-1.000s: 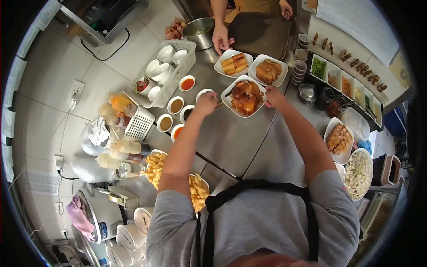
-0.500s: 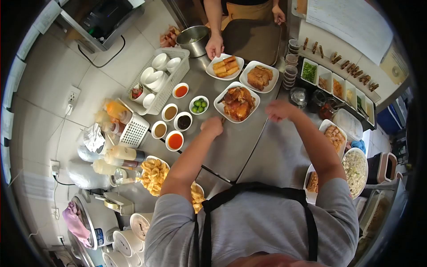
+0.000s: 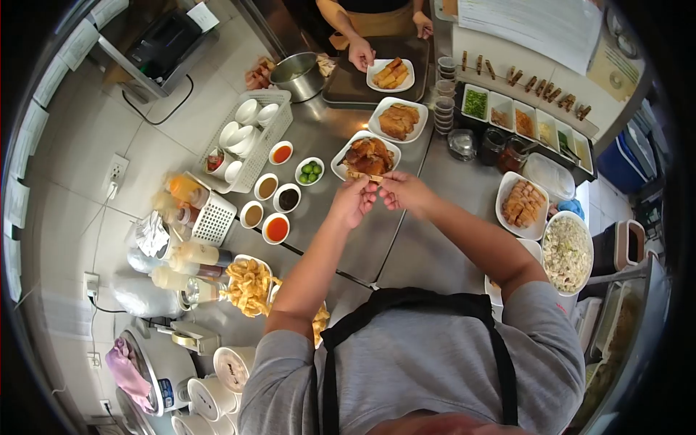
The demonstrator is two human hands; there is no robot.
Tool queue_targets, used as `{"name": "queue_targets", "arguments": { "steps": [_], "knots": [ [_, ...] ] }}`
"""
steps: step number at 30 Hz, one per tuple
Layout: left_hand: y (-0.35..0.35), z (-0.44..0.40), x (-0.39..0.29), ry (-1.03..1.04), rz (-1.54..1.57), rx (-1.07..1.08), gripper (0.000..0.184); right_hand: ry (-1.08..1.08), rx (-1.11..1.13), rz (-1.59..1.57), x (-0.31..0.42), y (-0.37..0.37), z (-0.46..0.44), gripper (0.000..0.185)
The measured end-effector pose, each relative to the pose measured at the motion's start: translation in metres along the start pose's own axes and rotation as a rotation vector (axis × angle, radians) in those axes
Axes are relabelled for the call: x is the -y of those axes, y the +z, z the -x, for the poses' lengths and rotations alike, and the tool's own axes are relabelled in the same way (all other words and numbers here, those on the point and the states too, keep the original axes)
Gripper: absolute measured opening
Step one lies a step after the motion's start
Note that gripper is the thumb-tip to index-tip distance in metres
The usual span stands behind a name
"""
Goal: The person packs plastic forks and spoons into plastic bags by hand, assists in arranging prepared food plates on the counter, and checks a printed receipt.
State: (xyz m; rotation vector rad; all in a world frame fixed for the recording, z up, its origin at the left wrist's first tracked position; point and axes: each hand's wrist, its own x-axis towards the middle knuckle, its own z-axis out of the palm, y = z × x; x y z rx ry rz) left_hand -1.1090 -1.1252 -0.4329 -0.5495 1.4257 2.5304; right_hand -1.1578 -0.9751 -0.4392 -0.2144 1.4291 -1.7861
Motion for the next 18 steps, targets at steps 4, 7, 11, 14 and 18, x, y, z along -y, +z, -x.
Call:
{"name": "queue_targets", "arguments": {
  "steps": [4, 7, 11, 14, 18],
  "knots": [
    [0.013, -0.001, 0.013, 0.053, -0.248, -0.079, 0.008, -0.006, -0.074, 0.188, 0.017, -0.01, 0.019, 0.029],
    [0.022, -0.005, 0.029, 0.196, -0.678, -0.017, 0.01, -0.252, -0.118, 0.613, 0.017, -0.02, 0.018, 0.03],
    [0.012, -0.022, 0.056, 0.323, -0.784, 0.227, 0.014, -0.311, 0.093, 0.718, 0.01, -0.033, 0.007, 0.031],
    [0.012, -0.014, 0.047, 0.158, -0.799, 0.148, 0.018, -0.295, 0.004, 0.74, 0.005, -0.042, 0.0, 0.027],
    [0.008, 0.003, 0.028, -0.146, -0.678, -0.039, 0.028, -0.301, -0.149, 0.607, 0.007, -0.07, -0.007, 0.023]
  ]
}}
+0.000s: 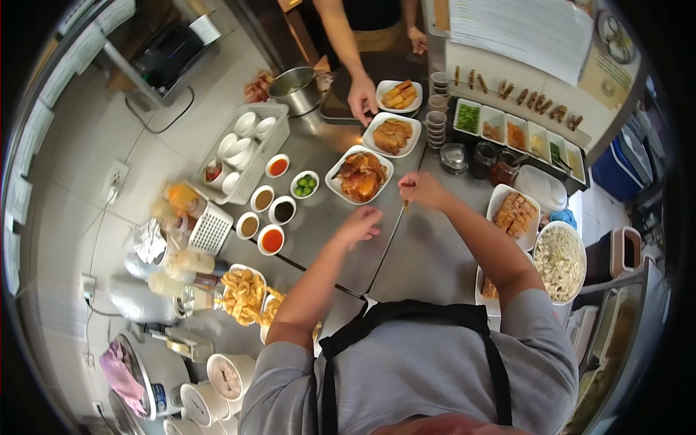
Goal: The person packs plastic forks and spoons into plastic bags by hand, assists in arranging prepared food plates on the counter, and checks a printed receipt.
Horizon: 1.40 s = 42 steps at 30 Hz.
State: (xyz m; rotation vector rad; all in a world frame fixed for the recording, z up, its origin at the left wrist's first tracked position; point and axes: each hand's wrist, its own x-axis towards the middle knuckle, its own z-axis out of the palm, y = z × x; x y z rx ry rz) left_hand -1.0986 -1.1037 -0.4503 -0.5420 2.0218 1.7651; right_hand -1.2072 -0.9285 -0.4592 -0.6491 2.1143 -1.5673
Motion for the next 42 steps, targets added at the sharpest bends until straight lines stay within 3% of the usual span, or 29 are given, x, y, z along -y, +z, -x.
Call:
{"name": "queue_targets", "arguments": {
  "steps": [2, 5, 8, 11, 17, 23, 28, 31, 33, 36, 39, 42],
  "knots": [
    [-0.012, -0.015, 0.015, 0.005, 0.134, -0.001, 0.028, 0.187, -0.063, -0.048, 0.002, -0.021, -0.003, 0.023],
    [-0.02, -0.036, 0.018, 0.044, 0.256, -0.104, 0.026, 0.279, -0.2, -0.258, -0.006, -0.057, -0.012, 0.022],
    [-0.022, -0.04, 0.01, 0.01, 0.223, -0.14, 0.023, 0.217, -0.391, -0.582, -0.006, -0.098, -0.017, 0.019],
    [-0.023, -0.053, 0.007, 0.039, 0.156, -0.165, 0.019, 0.123, -0.504, -0.712, 0.0, -0.133, -0.016, 0.017],
    [-0.032, -0.089, -0.006, 0.101, 0.011, -0.239, 0.018, 0.056, -0.506, -0.826, 0.004, -0.158, -0.011, 0.02],
    [-0.031, -0.117, -0.01, 0.309, -0.022, -0.254, 0.026, 0.064, -0.469, -0.862, 0.005, -0.145, -0.022, 0.021],
    [0.015, -0.082, -0.047, 0.362, 0.056, -0.086, 0.03, 0.119, -0.43, -0.757, 0.032, -0.108, -0.028, 0.025],
    [0.043, -0.069, -0.058, 0.393, 0.367, 0.015, 0.028, 0.174, -0.142, -0.655, 0.03, -0.055, -0.029, 0.022],
    [0.044, -0.069, -0.06, 0.386, 0.579, 0.087, 0.025, 0.098, 0.05, -0.504, 0.022, -0.025, -0.026, 0.019],
    [0.027, -0.074, -0.047, 0.328, 0.254, -0.055, 0.019, -0.135, 0.058, -0.062, 0.01, -0.013, -0.034, 0.023],
    [0.019, -0.064, -0.04, 0.362, 0.106, 0.143, 0.016, -0.145, 0.006, -0.021, 0.045, -0.018, -0.029, 0.024],
    [0.02, -0.049, -0.045, 0.309, 0.041, 0.189, 0.015, -0.147, 0.079, -0.052, 0.054, -0.028, -0.028, 0.021]
  ]
}}
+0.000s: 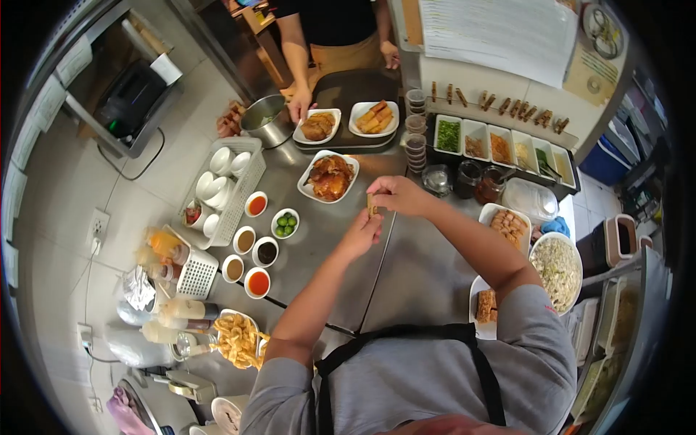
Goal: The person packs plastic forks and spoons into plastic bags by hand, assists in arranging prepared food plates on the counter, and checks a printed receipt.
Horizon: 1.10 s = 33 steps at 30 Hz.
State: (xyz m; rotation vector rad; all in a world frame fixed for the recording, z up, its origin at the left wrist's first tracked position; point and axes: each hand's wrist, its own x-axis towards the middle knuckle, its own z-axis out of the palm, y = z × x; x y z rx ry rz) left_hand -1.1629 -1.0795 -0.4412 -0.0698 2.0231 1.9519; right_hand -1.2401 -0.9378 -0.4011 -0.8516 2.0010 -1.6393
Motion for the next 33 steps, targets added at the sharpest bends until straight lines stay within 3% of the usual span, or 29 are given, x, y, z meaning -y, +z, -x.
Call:
{"name": "queue_targets", "arguments": {
  "steps": [3, 6, 8, 9, 10, 12, 14, 15, 16, 17, 21, 26, 31, 33],
  "knots": [
    [0.001, 0.008, -0.007, -0.049, -0.042, 0.086, 0.021, -0.129, 0.166, 0.283, 0.007, -0.015, 0.008, 0.018],
    [0.009, 0.007, 0.015, 0.212, -0.304, -0.077, 0.036, -0.19, 0.013, 0.391, 0.02, -0.043, 0.021, 0.018],
    [0.007, 0.013, 0.024, 0.126, -0.389, -0.019, 0.043, -0.261, -0.261, 0.554, 0.013, -0.089, 0.009, 0.018],
    [0.006, 0.018, 0.029, 0.085, -0.431, 0.006, 0.047, -0.154, -0.473, 0.759, 0.02, -0.113, 0.01, 0.019],
    [0.008, 0.024, 0.033, 0.031, -0.503, 0.051, 0.051, -0.04, -0.618, 0.735, 0.014, -0.143, 0.006, 0.019],
    [0.014, 0.04, 0.041, -0.071, -0.65, 0.161, 0.059, 0.044, -0.783, 0.913, 0.002, -0.2, 0.0, 0.022],
    [0.022, 0.045, 0.054, 0.072, -1.057, 0.271, 0.067, 0.215, -0.867, 0.997, -0.001, -0.227, -0.003, 0.026],
    [0.032, 0.049, 0.051, -0.011, -1.067, 0.326, 0.073, 0.083, -0.912, 1.113, -0.023, -0.242, -0.006, 0.021],
    [0.04, 0.05, 0.047, -0.097, -1.094, 0.397, 0.079, 0.162, -0.942, 1.229, -0.039, -0.25, -0.013, 0.017],
    [0.046, 0.048, 0.053, -0.169, -1.161, 0.432, 0.085, 0.336, -0.833, 1.21, -0.032, -0.251, -0.012, 0.013],
    [0.055, 0.048, 0.077, -0.303, -1.422, 0.38, 0.098, 0.243, -0.82, 1.123, -0.033, -0.241, -0.009, 0.017],
    [0.048, 0.044, 0.093, -0.317, -1.373, 0.346, 0.1, 0.286, -0.854, 1.029, -0.036, -0.246, -0.021, 0.021],
    [0.04, 0.042, 0.087, -0.315, -1.363, 0.452, 0.1, 0.281, -0.915, 0.919, -0.032, -0.231, -0.028, 0.025],
    [0.037, 0.043, 0.091, -0.283, -1.356, 0.461, 0.099, 0.161, -0.966, 0.908, -0.039, -0.219, -0.036, 0.023]
  ]
}}
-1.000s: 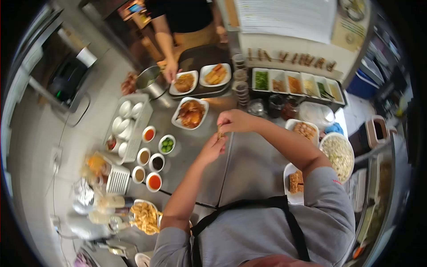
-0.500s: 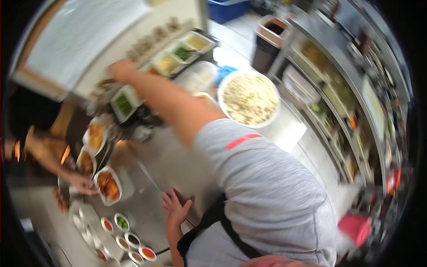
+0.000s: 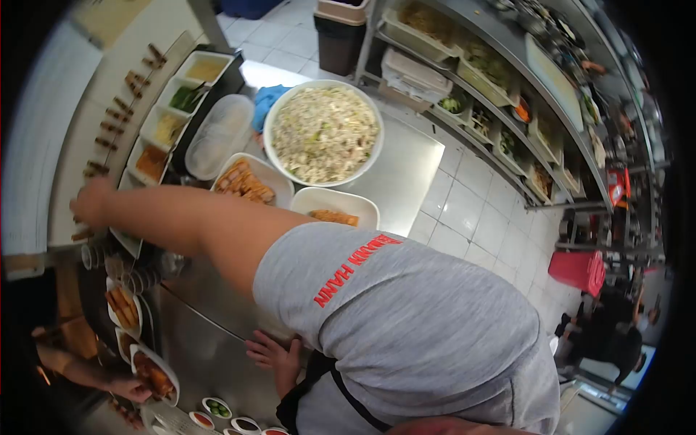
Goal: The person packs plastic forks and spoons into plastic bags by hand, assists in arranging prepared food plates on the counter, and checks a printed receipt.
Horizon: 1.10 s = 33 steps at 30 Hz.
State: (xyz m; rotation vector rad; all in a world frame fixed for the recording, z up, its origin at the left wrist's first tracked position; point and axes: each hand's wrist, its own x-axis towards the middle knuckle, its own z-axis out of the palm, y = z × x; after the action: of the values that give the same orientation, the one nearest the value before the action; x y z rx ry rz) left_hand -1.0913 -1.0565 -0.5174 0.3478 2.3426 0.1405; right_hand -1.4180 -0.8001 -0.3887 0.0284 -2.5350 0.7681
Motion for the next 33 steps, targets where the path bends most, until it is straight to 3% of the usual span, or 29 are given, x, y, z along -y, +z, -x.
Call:
{"name": "queue_targets", "arguments": {
  "steps": [6, 10, 13, 15, 17, 20, 23, 26, 30, 33],
  "knots": [
    [-0.002, 0.004, -0.009, -0.005, -0.085, -0.082, 0.095, -0.233, 0.313, 0.098, 0.06, -0.074, 0.076, 0.024],
    [-0.001, 0.011, -0.018, -0.048, -0.167, -0.141, 0.087, -0.35, 0.344, -0.001, 0.077, -0.15, 0.135, 0.031],
    [-0.001, 0.014, -0.016, -0.036, -0.12, -0.123, 0.088, -0.376, 0.25, -0.096, 0.073, -0.196, 0.18, 0.036],
    [-0.004, 0.018, -0.019, 0.008, -0.069, -0.128, 0.088, -0.334, 0.323, -0.212, 0.069, -0.231, 0.22, 0.046],
    [-0.007, 0.024, -0.024, 0.054, 0.01, -0.138, 0.088, -0.483, 0.63, -0.338, 0.066, -0.258, 0.257, 0.06],
    [-0.011, 0.045, -0.03, 0.161, 0.263, -0.105, 0.089, -0.571, 0.949, -0.853, 0.065, -0.258, 0.332, 0.072],
    [-0.011, 0.076, -0.044, 0.347, 0.637, 0.034, 0.09, -0.656, 1.091, -1.29, 0.069, -0.246, 0.387, 0.07],
    [-0.011, 0.112, -0.057, 0.58, 0.937, 0.26, 0.091, -0.478, 1.061, -1.548, 0.073, -0.239, 0.412, 0.068],
    [-0.008, 0.161, -0.063, 0.824, 1.197, 0.536, 0.093, -0.324, 1.206, -1.543, 0.063, -0.241, 0.415, 0.071],
    [-0.013, 0.187, -0.065, 0.986, 1.208, 0.651, 0.096, -0.369, 1.247, -1.597, 0.065, -0.24, 0.403, 0.084]
  ]
}}
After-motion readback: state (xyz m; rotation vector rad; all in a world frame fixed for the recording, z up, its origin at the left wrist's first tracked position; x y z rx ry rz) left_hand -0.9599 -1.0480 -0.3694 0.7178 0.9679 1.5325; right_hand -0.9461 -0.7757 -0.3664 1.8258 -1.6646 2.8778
